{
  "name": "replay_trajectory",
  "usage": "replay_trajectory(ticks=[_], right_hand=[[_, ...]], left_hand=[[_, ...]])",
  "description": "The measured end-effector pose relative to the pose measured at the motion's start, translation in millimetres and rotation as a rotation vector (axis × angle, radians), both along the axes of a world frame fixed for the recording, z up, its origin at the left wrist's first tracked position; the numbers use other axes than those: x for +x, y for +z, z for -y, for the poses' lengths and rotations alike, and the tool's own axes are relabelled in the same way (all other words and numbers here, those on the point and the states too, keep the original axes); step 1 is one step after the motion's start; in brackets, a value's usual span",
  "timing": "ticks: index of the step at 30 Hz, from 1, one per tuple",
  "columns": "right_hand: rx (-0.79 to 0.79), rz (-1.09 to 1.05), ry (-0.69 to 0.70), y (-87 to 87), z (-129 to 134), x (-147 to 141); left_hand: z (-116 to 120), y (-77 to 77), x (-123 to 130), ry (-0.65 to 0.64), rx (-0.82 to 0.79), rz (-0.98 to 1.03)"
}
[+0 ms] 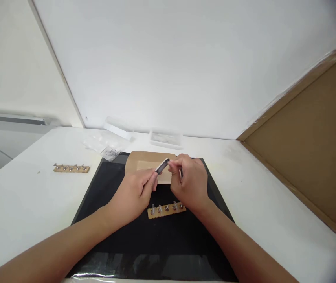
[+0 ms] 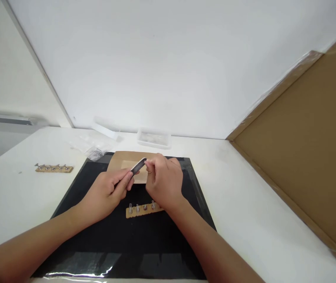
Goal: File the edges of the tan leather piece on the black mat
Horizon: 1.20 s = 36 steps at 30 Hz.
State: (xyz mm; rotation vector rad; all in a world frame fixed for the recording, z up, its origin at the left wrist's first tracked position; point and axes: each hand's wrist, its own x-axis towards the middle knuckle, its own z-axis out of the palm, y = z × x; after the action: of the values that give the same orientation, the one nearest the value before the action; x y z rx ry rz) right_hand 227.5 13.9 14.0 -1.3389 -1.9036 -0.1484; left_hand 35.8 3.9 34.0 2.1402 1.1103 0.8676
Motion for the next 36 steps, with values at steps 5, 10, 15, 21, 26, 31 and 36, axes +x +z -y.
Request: replay_trajectory(ticks=[5, 10, 15, 21, 26, 31, 36], right_hand=[[-0.041, 0.023, 0.071, 0.2, -2.0, -3.5], [-0.06, -0.028, 0.111, 4.7, -1.5, -4.9], [-0.067, 0.004, 0.091, 9.3, 0.8, -4.1], [-0.077, 0.052, 0.11, 4.5, 1.2, -5.1], [-0.078, 0.02, 0.133, 6.2, 1.9, -7.0], [-0.057, -0.055, 0.122, 9.9, 5.4, -7.9], [-0.078, -0.098, 0.133, 12.3, 5.2, -8.2]], left_hand=[[-0.3, -3.5, 1.4, 0.029, -0.009, 0.013], [-0.8, -4.2, 0.2, 0.042, 0.016, 0.012], [0.8, -1.7, -3.1, 0.034, 0.032, -0.007], [-0.4, -3.4, -0.2, 0.029, 0.085, -0.032], [-0.3, -2.7, 1.1, 0.04, 0.179, -0.033], [0.3, -2.6, 0.4, 0.02, 0.267, -0.024], [1.8, -1.3, 0.7, 0.028, 0.275, -0.045]])
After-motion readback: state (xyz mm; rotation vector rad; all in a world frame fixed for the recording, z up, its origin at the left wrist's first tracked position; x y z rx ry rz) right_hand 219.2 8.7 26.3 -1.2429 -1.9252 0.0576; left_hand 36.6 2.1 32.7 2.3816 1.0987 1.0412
